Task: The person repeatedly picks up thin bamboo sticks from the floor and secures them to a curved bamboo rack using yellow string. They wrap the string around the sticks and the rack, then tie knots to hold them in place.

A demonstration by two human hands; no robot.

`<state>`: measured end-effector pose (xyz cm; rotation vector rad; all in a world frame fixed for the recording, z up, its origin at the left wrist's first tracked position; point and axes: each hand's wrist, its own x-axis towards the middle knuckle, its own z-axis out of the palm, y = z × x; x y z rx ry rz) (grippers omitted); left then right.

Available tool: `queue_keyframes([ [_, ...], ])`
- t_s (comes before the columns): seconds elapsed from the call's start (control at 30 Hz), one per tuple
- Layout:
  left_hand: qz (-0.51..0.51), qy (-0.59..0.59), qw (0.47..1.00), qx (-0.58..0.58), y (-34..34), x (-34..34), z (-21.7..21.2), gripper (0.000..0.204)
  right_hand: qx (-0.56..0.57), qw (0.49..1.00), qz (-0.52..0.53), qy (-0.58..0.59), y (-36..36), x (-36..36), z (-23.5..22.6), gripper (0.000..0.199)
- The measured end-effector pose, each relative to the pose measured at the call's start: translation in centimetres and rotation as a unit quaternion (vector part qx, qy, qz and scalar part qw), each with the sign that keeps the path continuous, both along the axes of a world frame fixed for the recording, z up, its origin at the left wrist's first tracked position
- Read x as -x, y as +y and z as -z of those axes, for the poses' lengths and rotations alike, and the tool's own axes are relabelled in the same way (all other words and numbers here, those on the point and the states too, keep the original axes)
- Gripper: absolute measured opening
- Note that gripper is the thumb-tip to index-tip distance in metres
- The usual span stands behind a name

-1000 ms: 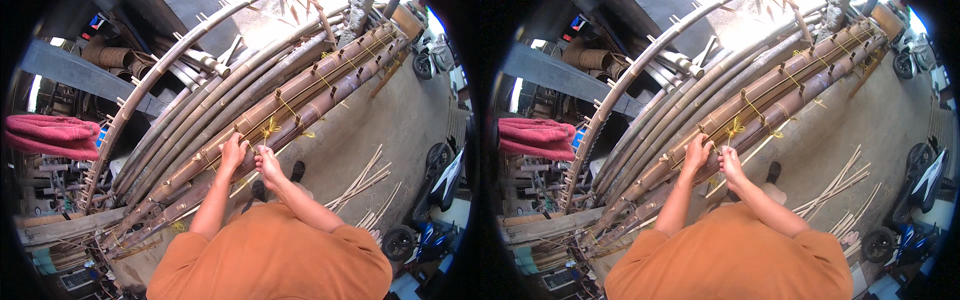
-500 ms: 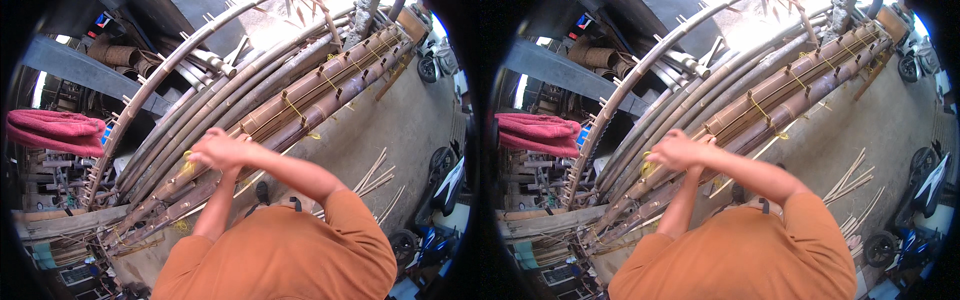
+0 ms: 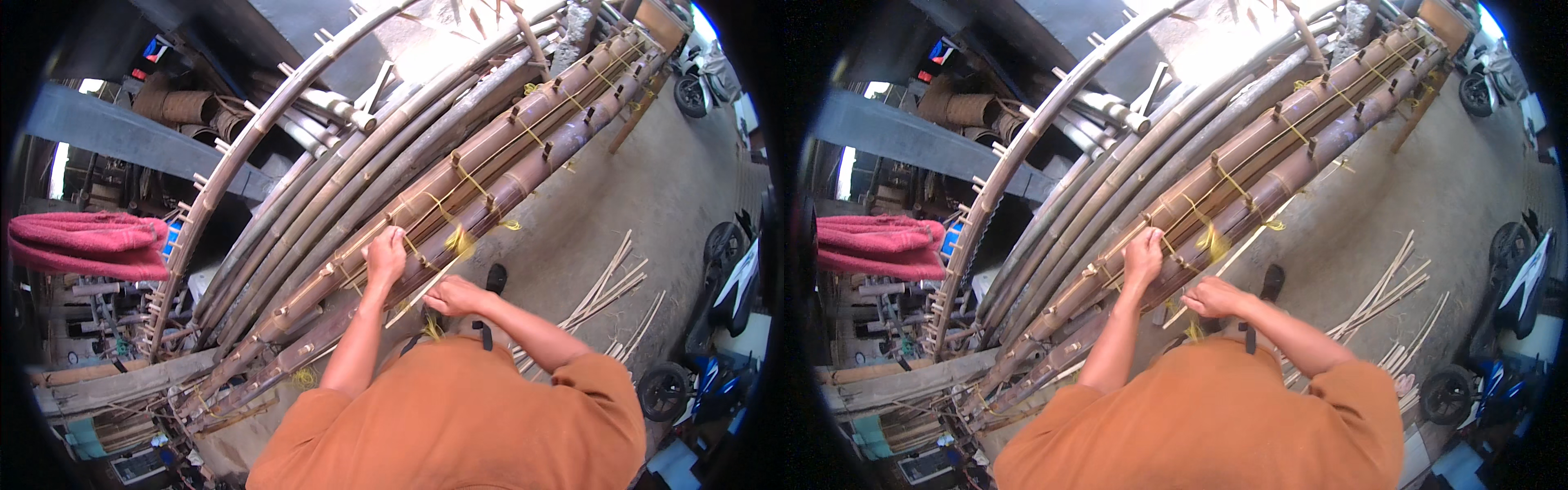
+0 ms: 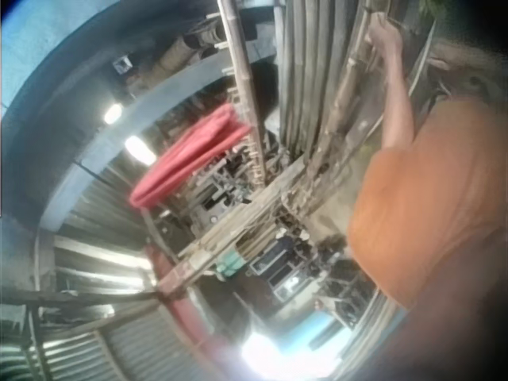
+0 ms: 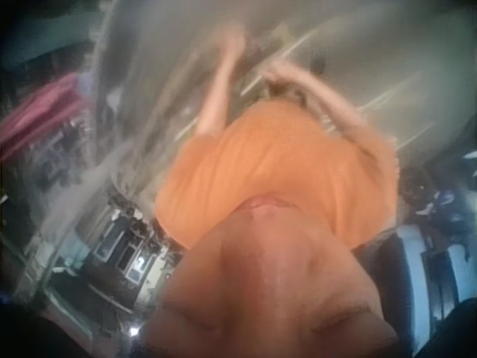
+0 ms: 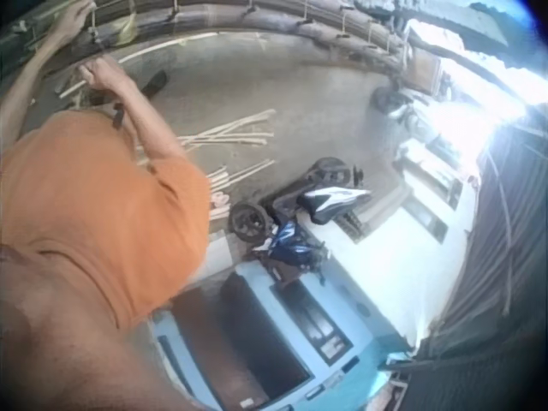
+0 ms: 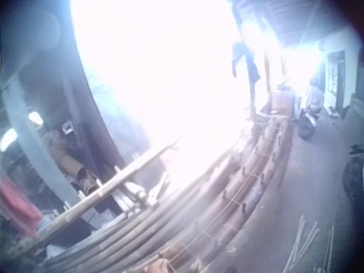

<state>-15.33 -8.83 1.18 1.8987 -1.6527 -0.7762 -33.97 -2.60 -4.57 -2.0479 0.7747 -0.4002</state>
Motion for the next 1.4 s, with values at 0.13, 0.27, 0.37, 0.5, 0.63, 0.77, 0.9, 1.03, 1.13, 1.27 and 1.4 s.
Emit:
queue_keyframes([
  [0.13,0.006,0.278,0.956,0.094,-4.8,-1.1,-3.1,0.023,-0.108,0.992,0.025,-0.057,0.2,-1.1,-6.1,0.041],
  [0.27,-0.048,0.066,0.982,0.172,-12.4,-4.4,-0.1,0.024,0.079,0.997,0.014,0.019,1.6,-0.4,-4.3,0.043],
  [0.37,-0.054,-0.106,0.989,0.082,-12.1,-4.5,3.4,0.031,0.068,0.995,0.06,0.041,1.4,-0.8,-4.7,0.041],
  [0.5,-0.002,-0.073,0.992,0.098,-8.5,-8.0,-1.7,0.035,0.186,0.972,0.108,0.093,4.0,-4.4,-5.3,0.02],
  [0.63,0.03,0.009,0.991,-0.131,0.9,-13.4,-7.6,0.039,-0.251,0.957,0.031,-0.145,7.8,-10.6,-3.5,0.028],
  [0.77,0.117,-0.123,0.983,-0.071,7.7,-14.1,-3.2,0.022,-0.625,0.523,0.384,-0.434,8.6,-14.7,-4.5,0.025],
  [0.9,0.13,-0.007,0.99,-0.053,9.1,-14.5,-1.2,0.018,-0.345,0.681,0.352,-0.542,5.3,-22.0,-12.8,0.031],
  [1.03,0.153,0.172,0.946,0.23,8.9,-14.2,2.2,0.02,0.063,0.975,0.127,-0.169,-3.0,-25.6,-14.1,0.048],
  [1.13,0.062,-0.008,0.998,0.007,8.5,-14.8,-0.2,0.032,0.276,0.903,0.254,0.211,-7.4,-23.9,-9.2,0.067],
  [1.27,0.042,0.007,0.999,-0.005,9.2,-14.9,0.1,0.029,-0.271,0.94,0.068,-0.197,-7.4,-21.7,-12.2,0.055],
  [1.4,0.041,0.059,0.997,0.019,9.8,-15.3,1.0,0.026,-0.072,0.974,-0.124,-0.176,3.4,-15.1,-15.8,0.044],
])
